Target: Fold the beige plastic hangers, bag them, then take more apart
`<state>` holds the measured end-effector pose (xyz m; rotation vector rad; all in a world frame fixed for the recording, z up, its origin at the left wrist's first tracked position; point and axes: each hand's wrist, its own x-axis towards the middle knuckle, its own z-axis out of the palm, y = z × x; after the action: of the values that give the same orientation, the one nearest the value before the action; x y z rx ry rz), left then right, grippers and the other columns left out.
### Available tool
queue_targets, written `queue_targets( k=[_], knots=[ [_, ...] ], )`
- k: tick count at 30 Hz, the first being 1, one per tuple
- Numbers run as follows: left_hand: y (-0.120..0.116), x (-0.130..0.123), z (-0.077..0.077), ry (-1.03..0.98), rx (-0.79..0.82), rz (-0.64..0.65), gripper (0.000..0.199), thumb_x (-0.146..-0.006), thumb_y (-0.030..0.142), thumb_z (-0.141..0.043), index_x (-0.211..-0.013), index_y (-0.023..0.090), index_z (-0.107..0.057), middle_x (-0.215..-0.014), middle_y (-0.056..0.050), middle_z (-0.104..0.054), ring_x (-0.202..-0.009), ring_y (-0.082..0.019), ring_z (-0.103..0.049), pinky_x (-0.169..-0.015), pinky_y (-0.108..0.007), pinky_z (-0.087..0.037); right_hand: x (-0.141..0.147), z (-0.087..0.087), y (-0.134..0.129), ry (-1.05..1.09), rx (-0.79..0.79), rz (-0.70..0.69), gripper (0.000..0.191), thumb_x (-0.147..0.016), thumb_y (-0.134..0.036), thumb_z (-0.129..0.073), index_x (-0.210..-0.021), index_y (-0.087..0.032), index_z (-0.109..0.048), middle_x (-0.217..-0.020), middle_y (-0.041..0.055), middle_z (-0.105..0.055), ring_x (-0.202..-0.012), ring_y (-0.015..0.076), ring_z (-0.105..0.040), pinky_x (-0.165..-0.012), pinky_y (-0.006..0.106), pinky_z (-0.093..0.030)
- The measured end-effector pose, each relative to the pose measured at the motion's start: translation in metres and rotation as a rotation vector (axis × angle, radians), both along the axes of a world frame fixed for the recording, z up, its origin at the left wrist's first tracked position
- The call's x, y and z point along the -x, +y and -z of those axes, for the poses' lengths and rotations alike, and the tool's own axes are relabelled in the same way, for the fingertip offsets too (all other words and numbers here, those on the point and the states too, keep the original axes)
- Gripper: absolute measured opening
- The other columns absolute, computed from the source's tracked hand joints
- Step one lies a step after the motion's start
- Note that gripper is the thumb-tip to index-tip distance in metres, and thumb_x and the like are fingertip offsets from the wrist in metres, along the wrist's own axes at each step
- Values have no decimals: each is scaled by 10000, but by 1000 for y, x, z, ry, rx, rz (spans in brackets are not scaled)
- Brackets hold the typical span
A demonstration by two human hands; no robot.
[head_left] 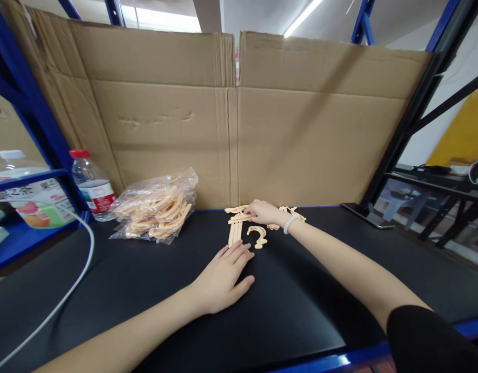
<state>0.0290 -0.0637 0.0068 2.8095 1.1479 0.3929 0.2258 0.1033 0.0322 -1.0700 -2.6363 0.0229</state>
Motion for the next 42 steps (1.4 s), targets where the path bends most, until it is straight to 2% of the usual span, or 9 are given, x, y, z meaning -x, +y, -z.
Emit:
queue_targets(
  k=[7, 14, 19, 23, 26, 29, 32, 37, 42],
  knots=[
    [0, 3, 4, 7, -14, 4, 469, -947, 388, -453, -1355, 159, -485, -1483, -143, -441, -1409, -319, -325, -1125, -538, -317, 11, 4, 19, -56, 87, 51, 241, -939, -353, -579, -1055, -146, -623, -1045, 59, -647, -893, 178, -636, -801, 378, -538],
    [0, 4, 5, 16, -19, 5, 479, -952, 389, -434, -1378, 173, -461, -1516, -132, -393, -1428, -325, -278, -1123, -558, -306, -6, 0, 15, 199, 41, 91, 155, -914, -301, -590, -942, -149, -608, -927, 40, -628, -916, 196, -586, -827, 380, -484],
    [-8, 1, -5, -22, -111, 63, 475, -884, 240, -514, -1355, 191, -477, -1529, -133, -367, -1445, -328, -229, -1144, -591, -232, -24, -6, -3, 467, -38, 92, 68, -878, -220, -558, -940, -192, -561, -905, 57, -598, -944, 219, -521, -869, 381, -440],
    [-23, -5, -12, -203, -95, 148, 490, -852, 164, -523, -1338, 214, -478, -1501, -102, -412, -1427, -294, -281, -1158, -534, -254, -38, -19, -40, 619, -21, 34, 115, -906, -304, -518, -957, -203, -537, -944, 64, -600, -922, 210, -554, -840, 369, -452],
    [-33, -13, -10, -473, 113, 84, 460, -862, 192, -525, -1318, 222, -474, -1430, -112, -483, -1327, -267, -435, -1103, -474, -373, -43, -26, -81, 676, 88, -73, 188, -970, -363, -423, -1001, -210, -528, -952, 52, -628, -886, 179, -594, -814, 332, -468],
    [-35, -21, -8, -833, 413, -100, 480, -885, 265, -504, -1350, 200, -405, -1292, -147, -567, -1171, -255, -565, -960, -437, -499, -44, -23, -118, 859, 398, -212, 208, -971, -390, -477, -1016, -207, -564, -950, 46, -628, -916, 171, -585, -853, 322, -448],
    [-30, -25, -8, -1078, 559, -226, 552, -876, 344, -539, -1369, 198, -337, -1280, -152, -555, -1063, -241, -612, -875, -399, -525, -41, -9, -142, 994, 668, -288, 253, -967, -429, -502, -1048, -205, -587, -944, 48, -637, -908, 164, -586, -866, 323, -442],
    [-23, -22, -10, -1148, 602, -242, 357, -880, 397, -567, -1152, 199, -446, -1149, -95, -602, -801, -164, -644, -657, -282, -521, -33, 10, -157, 1038, 953, -355, 289, -954, -424, -541, -1084, -174, -606, -925, 58, -632, -847, 145, -574, -732, 271, -437],
    [-25, -19, -8, -1088, 548, -216, 240, -908, 397, -560, -1033, 199, -506, -871, -20, -620, -771, -159, -607, -633, -248, -493, -32, 10, -160, 1011, 962, -315, 253, -968, -370, -526, -1052, -156, -632, -949, 49, -597, -782, 109, -531, -701, 246, -431]
  ],
)
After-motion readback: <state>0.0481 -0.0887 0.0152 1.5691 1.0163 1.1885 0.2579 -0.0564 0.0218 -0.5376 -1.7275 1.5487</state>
